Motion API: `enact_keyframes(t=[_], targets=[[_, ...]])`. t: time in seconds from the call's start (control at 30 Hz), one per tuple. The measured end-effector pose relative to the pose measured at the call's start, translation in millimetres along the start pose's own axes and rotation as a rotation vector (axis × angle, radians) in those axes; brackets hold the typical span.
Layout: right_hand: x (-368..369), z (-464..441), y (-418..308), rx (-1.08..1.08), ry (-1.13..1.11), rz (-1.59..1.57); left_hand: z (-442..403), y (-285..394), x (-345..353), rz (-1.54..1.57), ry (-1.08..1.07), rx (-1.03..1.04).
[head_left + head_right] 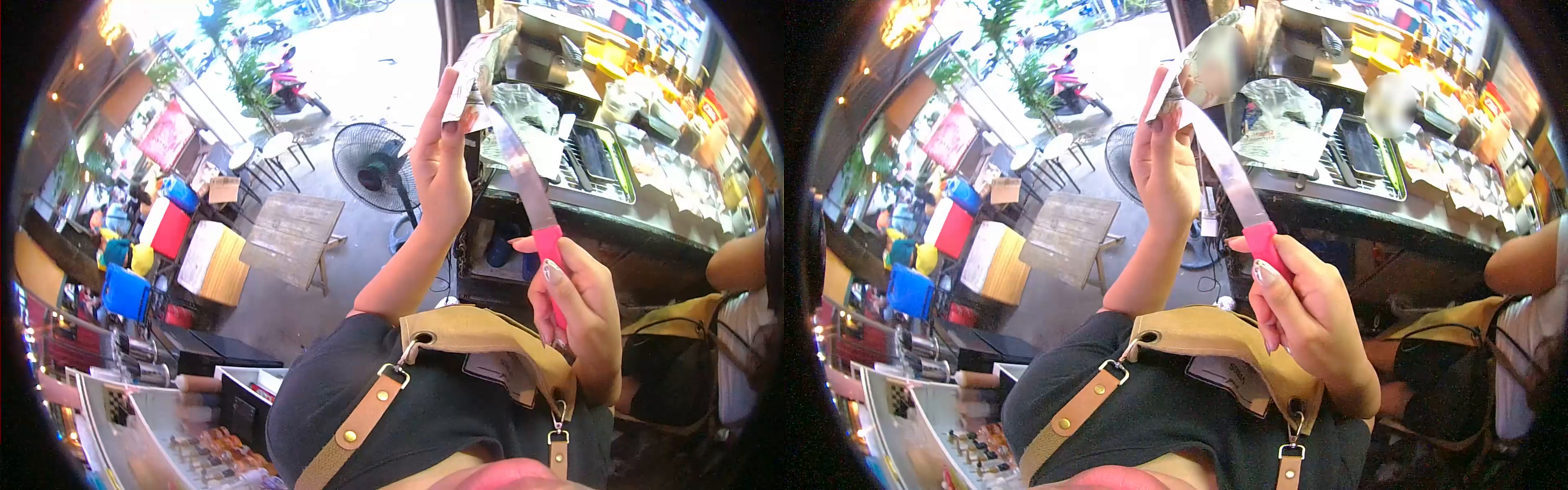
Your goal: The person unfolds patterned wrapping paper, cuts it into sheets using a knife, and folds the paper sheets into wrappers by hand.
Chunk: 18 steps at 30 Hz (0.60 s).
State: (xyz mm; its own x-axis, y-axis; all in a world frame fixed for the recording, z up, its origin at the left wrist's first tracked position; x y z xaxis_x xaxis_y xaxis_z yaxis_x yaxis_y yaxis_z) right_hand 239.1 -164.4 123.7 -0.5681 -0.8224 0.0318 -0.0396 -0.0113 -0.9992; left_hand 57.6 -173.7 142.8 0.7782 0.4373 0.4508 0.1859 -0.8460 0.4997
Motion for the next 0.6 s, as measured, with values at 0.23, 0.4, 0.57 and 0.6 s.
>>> enact_keyframes(t=[0.23, 0.4, 0.57, 0.6], targets=[[-5.8, -17.1, 8.4, -0.024, 0.04, 0.029, 7.4, -2.2, 14.9, 0.226, -0.035, -0.002], [-4.3, -31.4, 9.2, -0.174, 0.194, 0.103, 13.3, -13.9, 21.5, 0.324, 0.225, -0.158], [-20.7, -29.2, 2.7, -0.184, 0.343, 0.114, 21.2, -38.7, 47.0, 0.544, 0.194, -0.403], [-27.2, -28.0, 1.1, -0.234, 0.387, 0.22, 25.2, -43.4, 51.9, 0.588, 0.207, -0.438]])
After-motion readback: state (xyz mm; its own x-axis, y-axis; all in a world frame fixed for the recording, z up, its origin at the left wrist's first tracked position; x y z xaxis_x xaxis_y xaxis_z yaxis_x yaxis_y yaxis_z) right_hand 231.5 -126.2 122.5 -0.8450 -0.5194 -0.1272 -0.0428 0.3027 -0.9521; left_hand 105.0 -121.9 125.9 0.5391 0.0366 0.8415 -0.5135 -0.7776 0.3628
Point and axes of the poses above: each hand's wrist, its own z-axis away from the middle knuckle, its own x-axis out of the palm, y = z × x, the point moved 8 cm from there along -z, towards the middle knuckle, and after that the axes turned 5 degrees about y, right-handed, at the moved point
